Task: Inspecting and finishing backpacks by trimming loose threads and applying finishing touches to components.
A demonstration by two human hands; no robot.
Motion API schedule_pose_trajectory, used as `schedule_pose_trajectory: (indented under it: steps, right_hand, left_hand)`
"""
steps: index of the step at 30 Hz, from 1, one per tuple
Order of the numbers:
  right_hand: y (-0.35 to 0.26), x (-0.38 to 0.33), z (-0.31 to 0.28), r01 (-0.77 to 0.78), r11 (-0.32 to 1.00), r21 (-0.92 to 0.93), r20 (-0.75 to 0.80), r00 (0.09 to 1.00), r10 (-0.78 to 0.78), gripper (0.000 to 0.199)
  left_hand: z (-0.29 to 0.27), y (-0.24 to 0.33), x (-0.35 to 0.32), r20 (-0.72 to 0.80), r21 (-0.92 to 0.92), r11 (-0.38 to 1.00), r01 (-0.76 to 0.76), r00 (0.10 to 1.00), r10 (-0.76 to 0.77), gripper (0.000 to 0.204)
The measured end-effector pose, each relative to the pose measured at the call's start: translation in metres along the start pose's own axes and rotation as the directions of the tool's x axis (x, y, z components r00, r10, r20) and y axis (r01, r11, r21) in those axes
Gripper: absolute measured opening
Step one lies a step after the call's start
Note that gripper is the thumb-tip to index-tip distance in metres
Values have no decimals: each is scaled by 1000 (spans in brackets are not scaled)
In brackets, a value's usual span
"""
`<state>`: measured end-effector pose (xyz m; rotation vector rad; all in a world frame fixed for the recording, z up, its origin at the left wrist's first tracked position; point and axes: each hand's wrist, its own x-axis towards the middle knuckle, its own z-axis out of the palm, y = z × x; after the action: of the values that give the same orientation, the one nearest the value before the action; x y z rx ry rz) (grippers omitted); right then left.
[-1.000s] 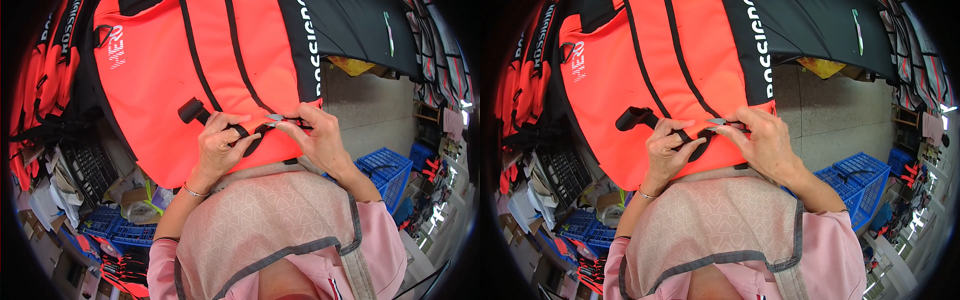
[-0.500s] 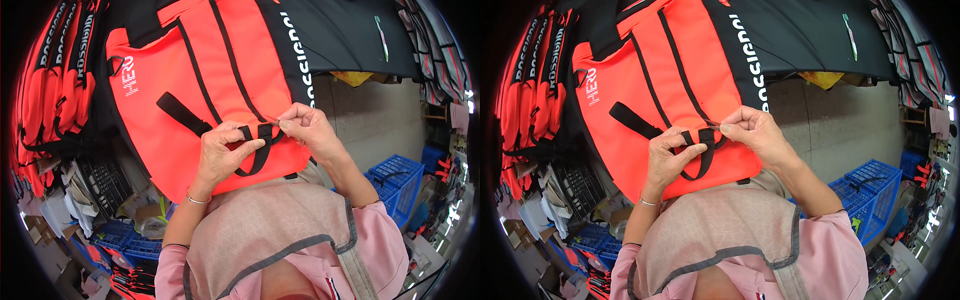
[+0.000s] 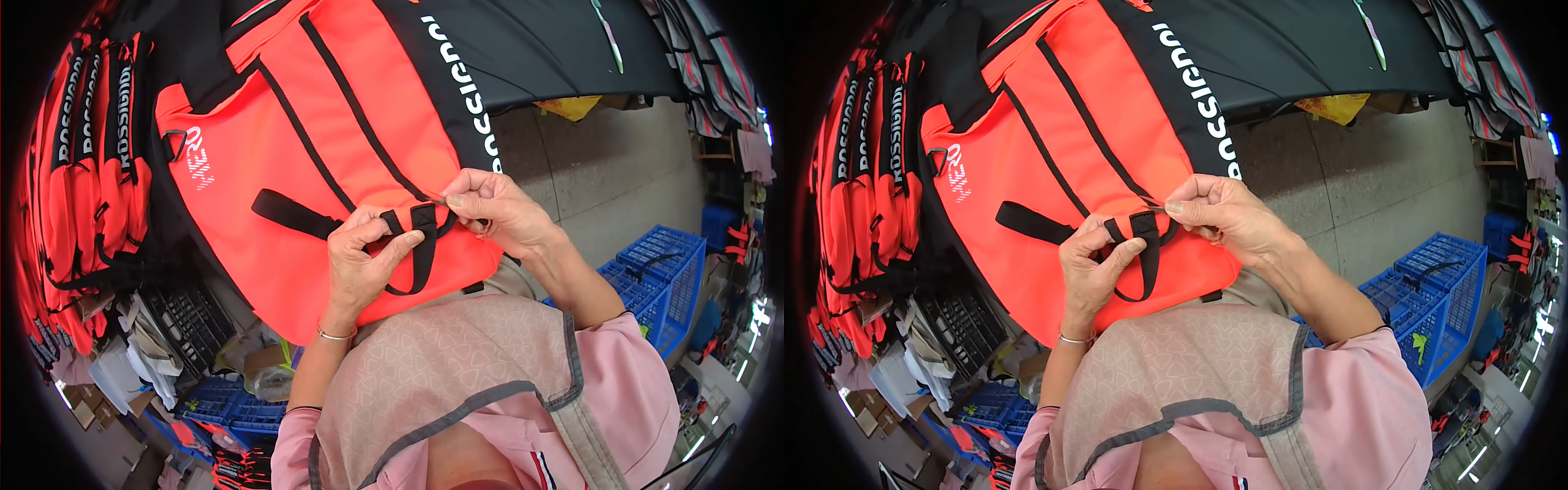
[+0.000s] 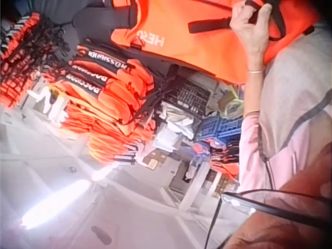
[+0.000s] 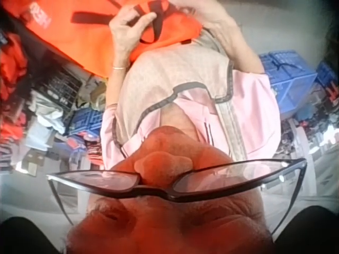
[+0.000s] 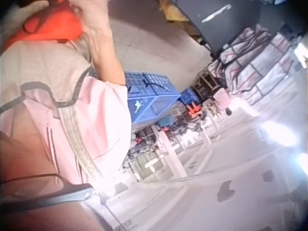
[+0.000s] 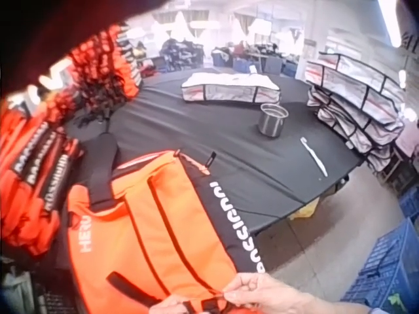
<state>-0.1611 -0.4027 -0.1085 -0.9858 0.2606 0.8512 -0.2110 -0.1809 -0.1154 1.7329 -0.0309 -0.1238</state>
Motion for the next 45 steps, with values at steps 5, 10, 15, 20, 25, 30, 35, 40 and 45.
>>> schedule_pose_trajectory:
  steps: [5, 10, 15, 20, 25, 30, 35, 40, 45]
  right_hand:
    - [5, 0, 1, -23, 996, 81, -10, 1000, 24, 12]
    - [1, -3, 7, -6, 995, 101, -15, 1000, 8, 17]
    - [-48, -11, 11, 366, 930, 40, 3, 931, -366, 28]
    - [-34, -25, 16, 357, 743, -567, -163, 835, -525, 15]
    - [-13, -41, 25, 298, 453, -840, -34, 805, -592, 17]
    - [-8, -23, 28, 310, 158, -938, 101, 679, -727, 23]
    - [-10, -16, 28, 289, 59, -956, 155, 663, -733, 27]
    - [-8, -9, 26, 294, -152, -944, 308, 611, -730, 25]
    - [-8, -7, 25, 309, -281, -909, 413, 563, -716, 22]
  left_hand:
    - [1, -1, 0, -6, -14, 1000, -12, 1000, 12, 18]
    - [6, -13, -4, -43, -135, 991, 15, 999, -21, 18]
    - [10, -23, -14, -115, -99, 995, -16, 993, 5, 15]
    - [14, -12, -6, -147, -187, 982, 18, 988, -46, 18]
    - [12, -8, -3, -140, -181, 982, 44, 988, -70, 17]
    - [12, -10, -3, -133, -149, 985, 89, 985, -109, 17]
    - [14, -15, -4, -133, -117, 993, 26, 990, -42, 16]
    - [14, -13, -4, -137, -138, 990, 34, 989, -53, 16]
    - [14, -14, -2, -132, -128, 991, 30, 990, -47, 16]
